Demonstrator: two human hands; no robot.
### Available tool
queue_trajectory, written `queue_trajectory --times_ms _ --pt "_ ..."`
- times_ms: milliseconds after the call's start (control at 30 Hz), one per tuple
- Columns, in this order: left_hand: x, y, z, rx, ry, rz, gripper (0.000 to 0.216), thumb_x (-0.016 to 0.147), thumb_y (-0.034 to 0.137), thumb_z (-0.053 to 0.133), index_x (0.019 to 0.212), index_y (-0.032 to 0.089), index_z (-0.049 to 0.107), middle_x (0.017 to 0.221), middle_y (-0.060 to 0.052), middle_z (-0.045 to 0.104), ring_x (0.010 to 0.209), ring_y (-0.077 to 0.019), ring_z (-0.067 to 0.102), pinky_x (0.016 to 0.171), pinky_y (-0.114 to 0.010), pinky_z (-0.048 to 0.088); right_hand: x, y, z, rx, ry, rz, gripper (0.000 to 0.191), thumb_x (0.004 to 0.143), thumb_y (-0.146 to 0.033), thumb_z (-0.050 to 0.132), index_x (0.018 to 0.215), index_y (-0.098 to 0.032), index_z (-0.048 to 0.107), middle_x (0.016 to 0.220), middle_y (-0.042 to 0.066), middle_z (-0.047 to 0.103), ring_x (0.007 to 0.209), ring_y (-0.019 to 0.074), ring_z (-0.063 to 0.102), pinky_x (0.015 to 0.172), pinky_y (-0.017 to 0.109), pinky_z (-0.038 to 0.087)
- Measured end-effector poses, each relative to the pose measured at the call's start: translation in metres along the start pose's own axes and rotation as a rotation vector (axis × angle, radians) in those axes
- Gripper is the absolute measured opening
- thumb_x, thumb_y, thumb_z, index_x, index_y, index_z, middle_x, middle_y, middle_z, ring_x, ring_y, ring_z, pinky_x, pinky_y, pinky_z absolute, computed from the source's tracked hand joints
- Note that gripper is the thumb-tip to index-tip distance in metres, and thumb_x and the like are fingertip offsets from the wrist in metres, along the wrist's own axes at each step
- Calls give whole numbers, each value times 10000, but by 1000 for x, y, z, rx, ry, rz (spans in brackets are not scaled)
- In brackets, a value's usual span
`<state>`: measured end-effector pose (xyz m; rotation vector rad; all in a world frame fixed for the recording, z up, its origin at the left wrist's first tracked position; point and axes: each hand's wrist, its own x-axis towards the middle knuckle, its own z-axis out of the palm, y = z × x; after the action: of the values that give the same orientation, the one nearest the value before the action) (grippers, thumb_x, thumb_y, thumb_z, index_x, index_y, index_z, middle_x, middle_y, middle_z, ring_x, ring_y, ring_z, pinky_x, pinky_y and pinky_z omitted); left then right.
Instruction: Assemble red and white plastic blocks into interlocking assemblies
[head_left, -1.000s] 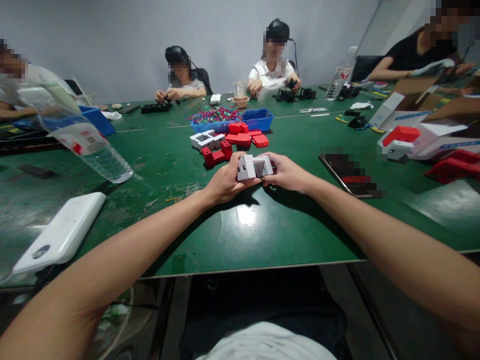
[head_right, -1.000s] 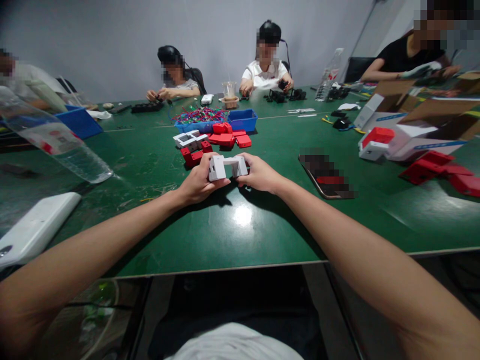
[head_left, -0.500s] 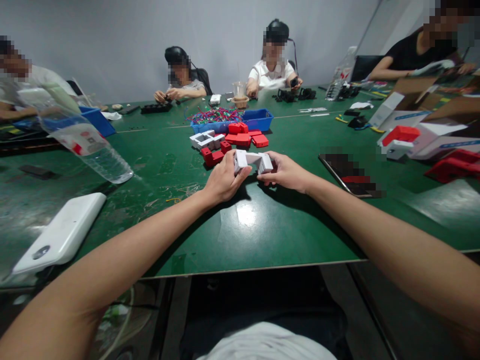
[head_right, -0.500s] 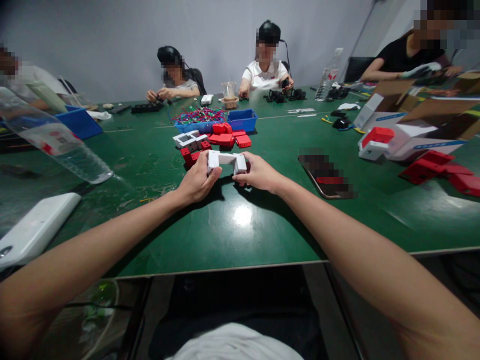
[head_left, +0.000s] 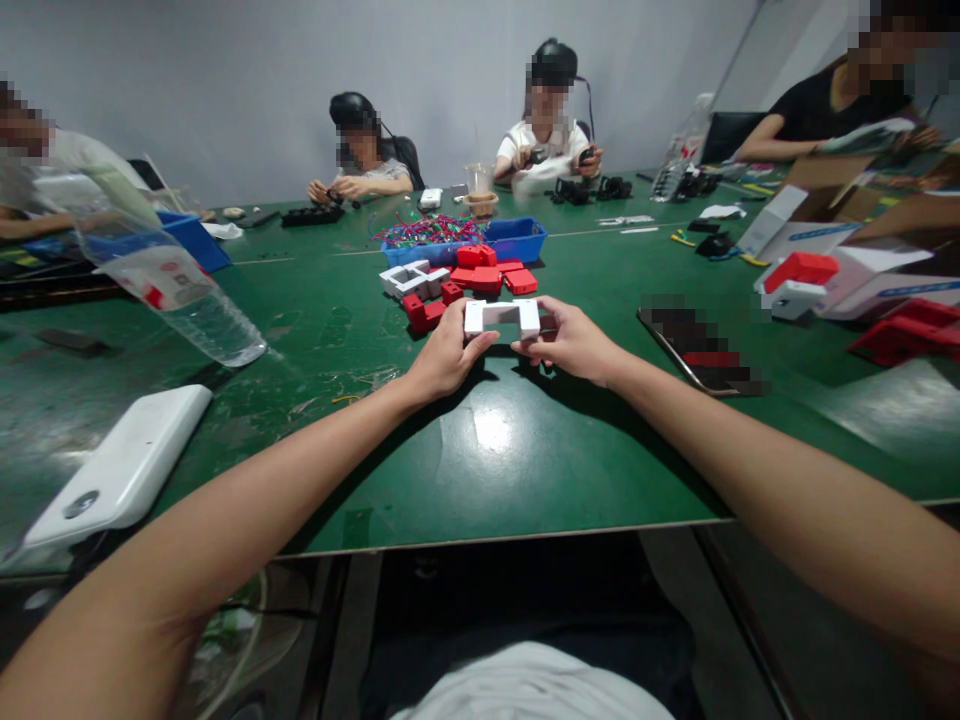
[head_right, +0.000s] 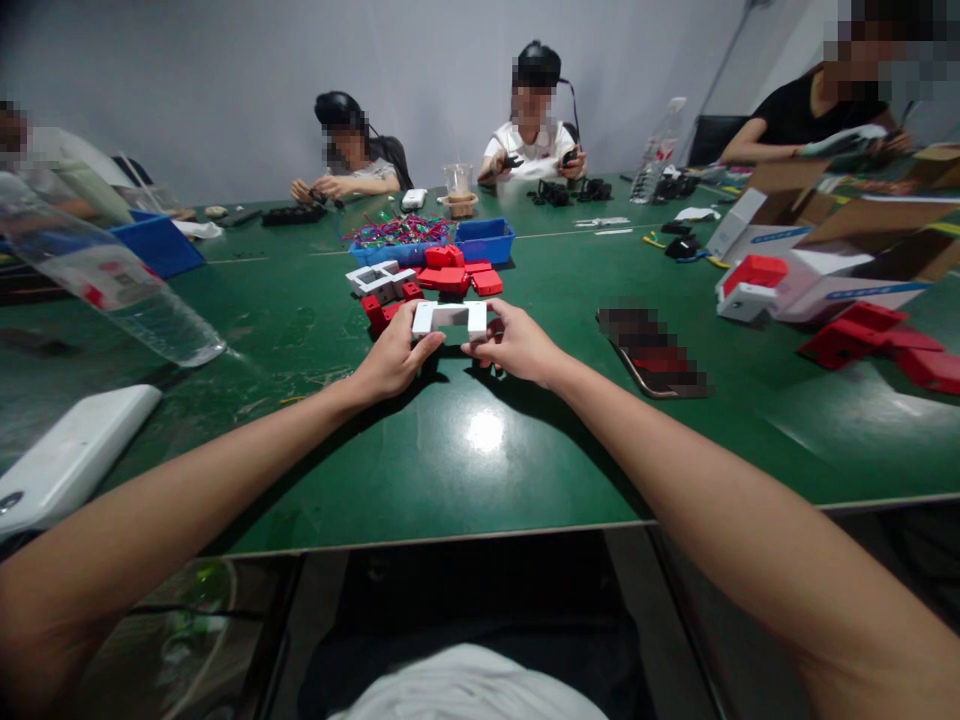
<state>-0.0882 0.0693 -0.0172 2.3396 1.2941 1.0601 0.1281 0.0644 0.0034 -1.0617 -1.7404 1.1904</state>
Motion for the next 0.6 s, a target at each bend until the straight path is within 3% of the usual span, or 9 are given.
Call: queue_trajectory --times_ms 133,333,600 --pt "0 1 -1 -40 -22 -43 518 902 447 593 1271 134 406 1228 -151 595 1069 -251 603 951 -409 487 3 7 -1 -54 56 -111 497 710 -228 777 1143 -175 539 819 2 645 544 102 583 483 237 497" --pt "0 4 -3 87 -72 -8 454 856 451 667 1165 155 514 1148 -132 641 1051 -273 618 942 -426 490 2 6 3 -104 67 -257 550 764 -244 718 1276 -218 518 934 30 649 602 113 567 517 252 518" --pt "-1 4 -1 185 -107 49 523 874 445 651 1258 112 529 1186 -170 654 1084 -303 610 957 -466 482 -5 -2 4 -173 49 -274 621 756 -273 749 1325 -238 504 1040 51 676 784 175 657 665 282 536"
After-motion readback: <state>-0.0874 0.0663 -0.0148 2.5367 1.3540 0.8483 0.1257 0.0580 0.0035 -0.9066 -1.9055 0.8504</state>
